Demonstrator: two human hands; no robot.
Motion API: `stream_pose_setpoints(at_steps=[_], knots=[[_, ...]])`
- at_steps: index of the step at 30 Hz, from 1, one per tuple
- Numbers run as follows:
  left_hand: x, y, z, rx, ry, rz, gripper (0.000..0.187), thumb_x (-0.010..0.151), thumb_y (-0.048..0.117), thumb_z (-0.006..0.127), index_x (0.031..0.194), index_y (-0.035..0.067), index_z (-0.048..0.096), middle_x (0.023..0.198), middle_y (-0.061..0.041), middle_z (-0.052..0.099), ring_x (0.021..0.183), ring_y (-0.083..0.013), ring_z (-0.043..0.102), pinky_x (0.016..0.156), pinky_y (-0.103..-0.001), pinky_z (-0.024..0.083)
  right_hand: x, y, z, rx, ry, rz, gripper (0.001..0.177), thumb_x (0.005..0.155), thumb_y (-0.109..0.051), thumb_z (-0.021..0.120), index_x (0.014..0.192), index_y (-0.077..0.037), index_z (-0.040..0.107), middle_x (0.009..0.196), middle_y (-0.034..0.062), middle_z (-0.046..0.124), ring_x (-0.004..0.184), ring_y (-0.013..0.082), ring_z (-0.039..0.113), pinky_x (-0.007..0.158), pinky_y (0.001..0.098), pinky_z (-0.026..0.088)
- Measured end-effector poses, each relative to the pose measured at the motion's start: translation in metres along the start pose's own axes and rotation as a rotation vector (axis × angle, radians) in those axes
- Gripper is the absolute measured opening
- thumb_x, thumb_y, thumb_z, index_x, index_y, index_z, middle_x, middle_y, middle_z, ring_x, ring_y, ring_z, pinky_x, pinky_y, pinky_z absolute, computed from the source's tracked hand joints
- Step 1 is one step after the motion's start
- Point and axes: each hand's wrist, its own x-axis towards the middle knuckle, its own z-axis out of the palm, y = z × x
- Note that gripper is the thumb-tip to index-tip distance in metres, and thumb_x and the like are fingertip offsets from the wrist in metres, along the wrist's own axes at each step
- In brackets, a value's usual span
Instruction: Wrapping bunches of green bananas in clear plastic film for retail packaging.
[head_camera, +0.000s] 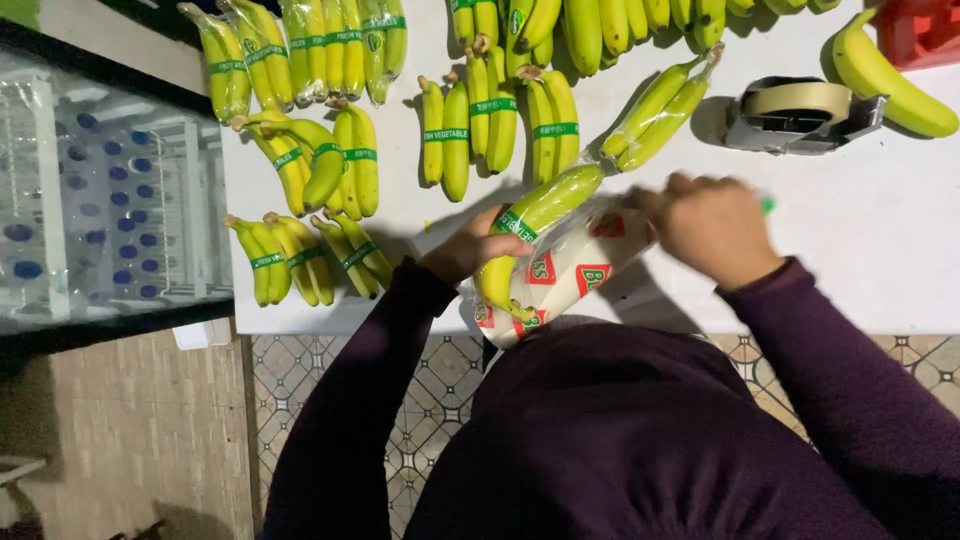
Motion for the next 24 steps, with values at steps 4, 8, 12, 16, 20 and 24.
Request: stream_pose_setpoints(at_steps=[4, 8, 12, 16, 20, 24], knots=[[-0.009, 0.008, 0.001, 0.024, 0.014, 0.008, 0.047, 0.075, 0.02, 0.081, 0.116, 0.006, 0.063, 0.092, -0.008, 0.058, 0.087, -0.022, 0.063, 0.079, -0.035, 0.053, -0.004, 0.048, -0.012, -0.242, 0.034, 0.09, 0.019, 0.1, -0.05, 0.068, 0.117, -0.046, 0.077, 0.087, -0.0101, 0.069, 0.076, 0.0118, 0.073, 0.072, 0.0279, 0.058], [-0.01, 0.009, 0.001, 0.015, 0.013, 0.025, 0.043, 0.075, 0.02, 0.081, 0.112, 0.007, 0.063, 0.088, -0.006, 0.057, 0.085, -0.0205, 0.062, 0.079, -0.033, 0.052, 0.005, -0.003, -0.039, 0.173, -0.118, -0.017, 0.021, 0.088, -0.038, 0.07, 0.106, -0.033, 0.079, 0.084, 0.0018, 0.075, 0.077, 0.0262, 0.076, 0.073, 0.0429, 0.061], [-0.002, -0.005, -0.002, 0.023, 0.029, 0.044, 0.043, 0.074, 0.019, 0.08, 0.111, 0.005, 0.063, 0.088, -0.007, 0.058, 0.087, -0.0215, 0.062, 0.08, -0.034, 0.051, 0.009, 0.015, 0.031, -0.047, -0.092, 0.043, 0.014, 0.093, -0.039, 0.066, 0.101, -0.035, 0.077, 0.082, -0.0014, 0.07, 0.069, 0.0222, 0.072, 0.063, 0.0393, 0.057], [-0.009, 0.002, 0.0, 0.068, 0.043, 0.045, 0.048, 0.074, 0.024, 0.082, 0.115, 0.006, 0.062, 0.09, -0.008, 0.058, 0.088, -0.0223, 0.062, 0.081, -0.035, 0.051, 0.001, 0.029, 0.018, 0.326, -0.369, 0.335, 0.035, 0.101, -0.03, 0.061, 0.133, -0.023, 0.072, 0.093, 0.0179, 0.074, 0.083, 0.0424, 0.077, 0.07, 0.0542, 0.062], [0.005, -0.02, -0.006, 0.059, 0.073, 0.045, 0.049, 0.078, 0.025, 0.081, 0.117, 0.005, 0.06, 0.093, -0.008, 0.057, 0.091, -0.0221, 0.061, 0.084, -0.036, 0.051, -0.02, -0.041, -0.028, 1.682, -0.694, 0.724, 0.039, 0.097, -0.006, 0.047, 0.135, -0.002, 0.05, 0.078, 0.0217, 0.064, 0.043, 0.0259, 0.057, 0.038, 0.0333, 0.042], [-0.021, 0.001, 0.001, -0.023, 0.086, 0.067, 0.052, 0.077, 0.025, 0.083, 0.118, 0.004, 0.058, 0.093, -0.006, 0.055, 0.091, -0.0213, 0.061, 0.085, -0.035, 0.051, -0.012, -0.077, -0.036, 1.933, -0.579, 0.841, 0.024, 0.102, -0.011, 0.043, 0.125, -0.005, 0.041, 0.075, 0.0261, 0.059, 0.033, 0.0323, 0.058, 0.027, 0.0329, 0.034]])
